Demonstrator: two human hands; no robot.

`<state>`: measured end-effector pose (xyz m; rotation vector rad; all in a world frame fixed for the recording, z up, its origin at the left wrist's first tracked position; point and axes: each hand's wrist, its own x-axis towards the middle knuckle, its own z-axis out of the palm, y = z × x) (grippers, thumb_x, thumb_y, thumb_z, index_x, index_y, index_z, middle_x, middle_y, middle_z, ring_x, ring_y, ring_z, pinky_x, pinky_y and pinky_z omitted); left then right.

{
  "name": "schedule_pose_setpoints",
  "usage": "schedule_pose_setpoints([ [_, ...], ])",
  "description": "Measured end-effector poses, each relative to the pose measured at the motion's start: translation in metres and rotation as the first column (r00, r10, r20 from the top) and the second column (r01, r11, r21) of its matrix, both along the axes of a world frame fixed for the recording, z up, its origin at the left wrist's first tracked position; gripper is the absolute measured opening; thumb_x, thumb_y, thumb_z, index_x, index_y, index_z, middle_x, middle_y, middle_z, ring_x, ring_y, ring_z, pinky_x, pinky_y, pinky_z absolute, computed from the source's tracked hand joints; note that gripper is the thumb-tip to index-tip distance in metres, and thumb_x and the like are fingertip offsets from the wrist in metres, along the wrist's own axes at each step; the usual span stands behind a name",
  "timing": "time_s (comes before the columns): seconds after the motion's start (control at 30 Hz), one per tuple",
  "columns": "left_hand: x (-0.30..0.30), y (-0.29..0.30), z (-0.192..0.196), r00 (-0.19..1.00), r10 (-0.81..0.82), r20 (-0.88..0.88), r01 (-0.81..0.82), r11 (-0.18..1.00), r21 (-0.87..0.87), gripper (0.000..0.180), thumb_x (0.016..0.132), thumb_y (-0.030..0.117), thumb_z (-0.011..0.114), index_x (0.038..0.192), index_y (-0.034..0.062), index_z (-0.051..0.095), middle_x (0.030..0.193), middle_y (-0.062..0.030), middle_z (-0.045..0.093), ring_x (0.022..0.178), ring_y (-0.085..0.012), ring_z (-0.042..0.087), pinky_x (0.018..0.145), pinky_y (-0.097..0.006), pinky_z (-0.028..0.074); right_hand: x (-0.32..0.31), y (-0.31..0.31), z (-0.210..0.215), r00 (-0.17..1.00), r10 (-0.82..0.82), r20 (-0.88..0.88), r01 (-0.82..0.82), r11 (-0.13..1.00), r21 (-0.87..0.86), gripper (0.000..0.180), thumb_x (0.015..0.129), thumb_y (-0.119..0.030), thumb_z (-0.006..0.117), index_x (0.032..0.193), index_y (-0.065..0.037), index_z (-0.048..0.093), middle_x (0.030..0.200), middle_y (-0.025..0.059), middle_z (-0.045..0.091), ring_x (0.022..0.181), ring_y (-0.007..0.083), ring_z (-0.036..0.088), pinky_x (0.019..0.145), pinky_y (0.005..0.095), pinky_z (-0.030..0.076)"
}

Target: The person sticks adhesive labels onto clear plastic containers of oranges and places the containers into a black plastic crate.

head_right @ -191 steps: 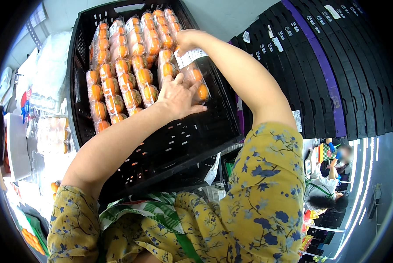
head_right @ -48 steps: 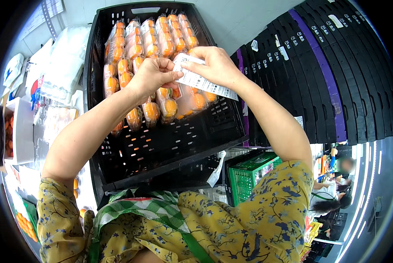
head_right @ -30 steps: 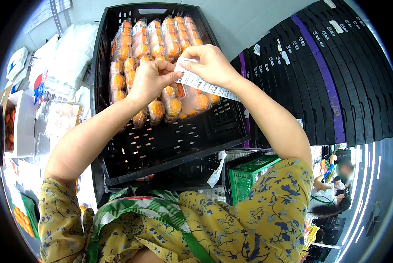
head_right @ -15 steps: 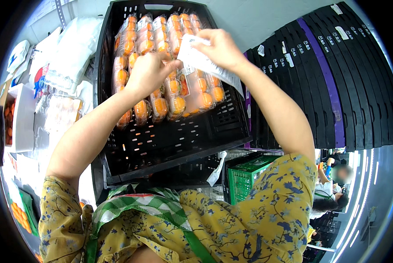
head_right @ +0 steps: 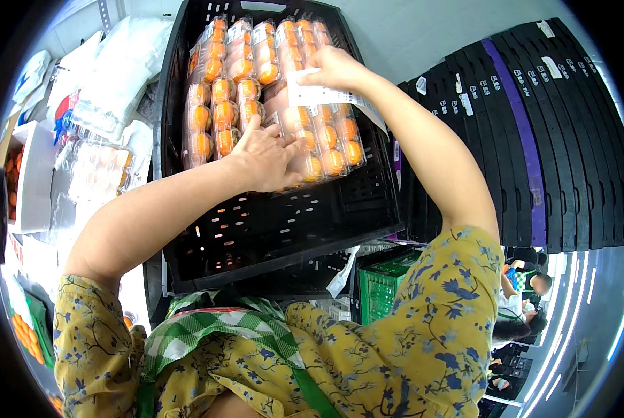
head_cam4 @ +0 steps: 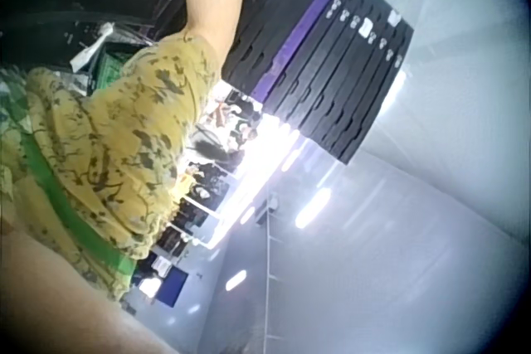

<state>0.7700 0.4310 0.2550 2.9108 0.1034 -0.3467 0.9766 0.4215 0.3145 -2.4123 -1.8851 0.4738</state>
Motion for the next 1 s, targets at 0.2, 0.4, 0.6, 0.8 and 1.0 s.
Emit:
schedule_pose_setpoints([
  [0.2,-0.003,-0.001,-0.005,1.0,0.012,0.015,-0.012,1.0,0.007,0.068,0.087,0.055,0.038,0.14,0.0118,0.03,0.139,-0.0027,0.039,0.126,-0.0184,0.034,0.102,-0.046,0.019,-0.016,0.036,-0.026,0.974,0.153,0.167,-0.111,0.965,-0.238,0.036,0.07,-0.031,0.071,0.075,0.003,0.063,0.066,0.0157,0.061,0.061,0.0222,0.059,0.058,0.0355,0.045],
  [0.4,-0.003,-0.001,-0.006,1.0,-0.003,-0.005,0.003,1.0,0.017,0.07,0.087,0.056,0.037,0.14,0.012,0.029,0.141,-0.0033,0.036,0.127,-0.0198,0.032,0.103,-0.048,0.017,-0.034,0.058,-0.041,0.944,0.205,0.258,-0.075,0.896,-0.438,0.046,0.066,-0.037,0.074,0.087,0.003,0.066,0.087,0.0182,0.066,0.081,0.0273,0.064,0.072,0.0366,0.049],
  [0.6,-0.004,-0.004,-0.005,1.0,-0.015,0.022,0.015,0.999,0.029,0.07,0.086,0.056,0.038,0.14,0.0116,0.028,0.14,-0.0044,0.036,0.127,-0.0208,0.032,0.103,-0.049,0.017,-0.049,0.067,-0.046,0.891,0.167,0.422,0.122,0.809,-0.576,0.049,0.068,-0.033,0.075,0.107,-0.006,0.063,0.106,0.0092,0.064,0.098,0.0233,0.061,0.079,0.0364,0.048],
  [0.8,0.002,0.005,0.021,0.999,-0.029,-0.031,0.03,0.999,0.042,0.049,0.088,0.043,0.042,0.122,0.0093,0.052,0.121,-0.0089,0.054,0.117,-0.0226,0.044,0.102,-0.053,0.018,-0.056,0.06,-0.047,0.853,0.108,0.511,0.214,0.82,-0.531,0.045,0.069,-0.03,0.074,0.109,-0.011,0.064,0.109,0.0045,0.064,0.102,0.0199,0.059,0.082,0.0347,0.046],
  [1.0,0.034,0.039,0.01,0.992,0.073,-0.098,-0.059,0.988,0.14,0.034,0.082,0.024,0.051,0.109,0.0075,0.064,0.117,-0.0087,0.058,0.12,-0.0285,0.044,0.103,-0.062,0.005,-0.049,0.065,-0.051,0.869,0.105,0.484,0.186,0.837,-0.515,0.044,0.071,-0.031,0.07,0.107,-0.007,0.063,0.108,0.0104,0.063,0.101,0.0245,0.06,0.085,0.0373,0.046],
])
